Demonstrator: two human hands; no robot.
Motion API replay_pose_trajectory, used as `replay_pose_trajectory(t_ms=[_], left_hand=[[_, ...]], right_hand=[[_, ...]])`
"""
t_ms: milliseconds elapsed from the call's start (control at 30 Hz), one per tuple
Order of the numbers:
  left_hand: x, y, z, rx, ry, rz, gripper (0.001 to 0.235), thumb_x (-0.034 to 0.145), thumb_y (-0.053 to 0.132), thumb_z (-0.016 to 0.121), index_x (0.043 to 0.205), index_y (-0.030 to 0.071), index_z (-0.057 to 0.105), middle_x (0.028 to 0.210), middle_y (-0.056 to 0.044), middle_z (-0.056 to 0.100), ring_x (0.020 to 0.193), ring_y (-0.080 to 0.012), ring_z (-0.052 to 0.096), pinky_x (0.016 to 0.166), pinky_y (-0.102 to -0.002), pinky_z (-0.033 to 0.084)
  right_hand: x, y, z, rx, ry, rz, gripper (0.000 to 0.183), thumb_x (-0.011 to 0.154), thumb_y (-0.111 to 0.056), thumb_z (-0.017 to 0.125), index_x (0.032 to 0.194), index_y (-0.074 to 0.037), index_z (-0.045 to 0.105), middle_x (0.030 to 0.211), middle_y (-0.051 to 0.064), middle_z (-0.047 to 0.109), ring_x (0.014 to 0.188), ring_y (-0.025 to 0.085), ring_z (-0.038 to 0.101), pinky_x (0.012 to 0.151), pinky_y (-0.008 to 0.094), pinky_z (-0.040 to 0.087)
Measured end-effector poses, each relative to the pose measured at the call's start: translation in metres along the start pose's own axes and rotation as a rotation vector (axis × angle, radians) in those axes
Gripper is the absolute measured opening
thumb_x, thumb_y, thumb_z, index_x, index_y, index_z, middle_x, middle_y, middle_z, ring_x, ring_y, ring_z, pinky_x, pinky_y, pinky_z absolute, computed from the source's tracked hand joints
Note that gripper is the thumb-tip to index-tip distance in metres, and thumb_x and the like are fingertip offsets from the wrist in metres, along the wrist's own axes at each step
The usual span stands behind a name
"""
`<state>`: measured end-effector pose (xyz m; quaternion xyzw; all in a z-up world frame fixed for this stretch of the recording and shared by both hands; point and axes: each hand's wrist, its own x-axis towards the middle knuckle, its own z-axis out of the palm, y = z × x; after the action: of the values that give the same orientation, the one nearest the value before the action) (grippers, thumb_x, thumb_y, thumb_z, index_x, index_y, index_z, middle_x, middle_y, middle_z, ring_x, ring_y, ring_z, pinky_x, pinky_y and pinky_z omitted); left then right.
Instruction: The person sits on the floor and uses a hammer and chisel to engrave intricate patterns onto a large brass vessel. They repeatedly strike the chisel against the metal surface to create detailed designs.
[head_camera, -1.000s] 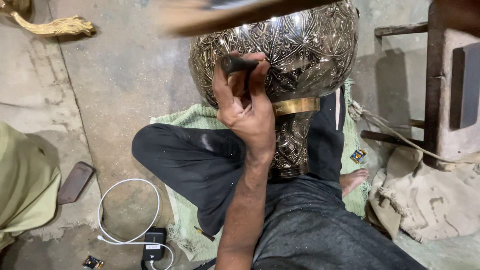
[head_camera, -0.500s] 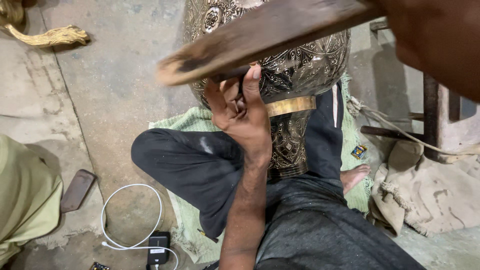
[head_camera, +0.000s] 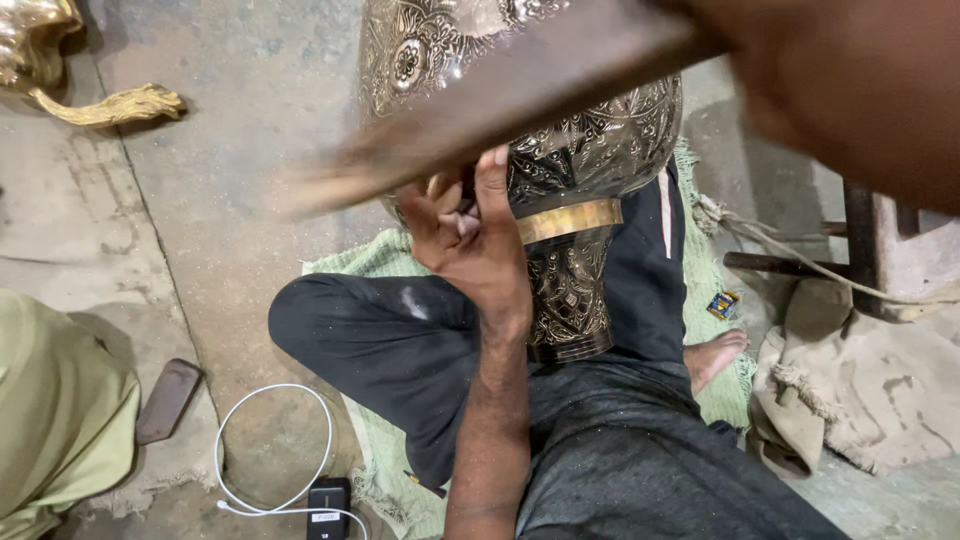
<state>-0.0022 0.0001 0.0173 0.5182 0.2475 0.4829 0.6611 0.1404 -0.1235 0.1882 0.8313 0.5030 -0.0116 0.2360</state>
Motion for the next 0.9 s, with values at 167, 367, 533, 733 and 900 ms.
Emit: replay_pose_trajectory(t_ms=[167,367,533,733,900], left_hand=[[-0.002,-0.002,-0.002,-0.056,-0.007,-0.064,0.043,0.104,0.007,0.069,0.138,-0.009,0.048,0.107,-0.018,0.076,0.093,-0.0175,0.078,0.079,-0.024,0.069],[-0.001,0.000,0.000,-0.010,-0.006,-0.033,0.044,0.104,0.007,0.070,0.139,-0.006,0.046,0.102,-0.015,0.076,0.091,-0.0147,0.077,0.076,-0.022,0.067],[-0.004,0.005,0.000,0.083,-0.018,-0.023,0.037,0.104,0.004,0.072,0.134,-0.006,0.053,0.098,-0.015,0.078,0.088,-0.0141,0.076,0.076,-0.021,0.065],[-0.002,0.000,0.002,0.126,0.007,-0.005,0.033,0.103,0.006,0.073,0.127,-0.006,0.054,0.104,-0.015,0.078,0.089,-0.0120,0.077,0.078,-0.021,0.067],[-0.007,-0.003,-0.001,0.151,0.029,-0.217,0.028,0.099,0.005,0.074,0.117,-0.009,0.059,0.091,-0.018,0.080,0.060,-0.0119,0.058,0.050,-0.018,0.039]], right_hand=[[-0.002,-0.002,-0.014,0.212,0.025,-0.016,0.037,0.091,-0.002,0.067,0.128,-0.002,0.065,0.078,0.016,0.070,0.050,0.016,0.063,0.047,0.027,0.053],[0.005,-0.015,-0.047,0.163,-0.077,0.017,0.041,0.095,-0.005,0.069,0.136,-0.007,0.061,0.079,0.012,0.069,0.053,0.015,0.064,0.048,0.027,0.056],[0.019,-0.023,-0.051,0.382,-0.034,0.146,0.036,0.105,0.003,0.064,0.138,-0.009,0.063,0.078,0.013,0.067,0.051,0.018,0.066,0.048,0.028,0.055],[0.002,-0.016,-0.046,0.146,0.115,-0.042,0.051,0.083,0.000,0.072,0.133,-0.007,0.063,0.083,0.014,0.070,0.059,0.019,0.067,0.055,0.030,0.056],[-0.004,-0.014,-0.035,0.030,-0.006,0.018,0.048,0.091,0.000,0.069,0.138,-0.009,0.062,0.084,0.012,0.071,0.059,0.016,0.067,0.053,0.027,0.057]])
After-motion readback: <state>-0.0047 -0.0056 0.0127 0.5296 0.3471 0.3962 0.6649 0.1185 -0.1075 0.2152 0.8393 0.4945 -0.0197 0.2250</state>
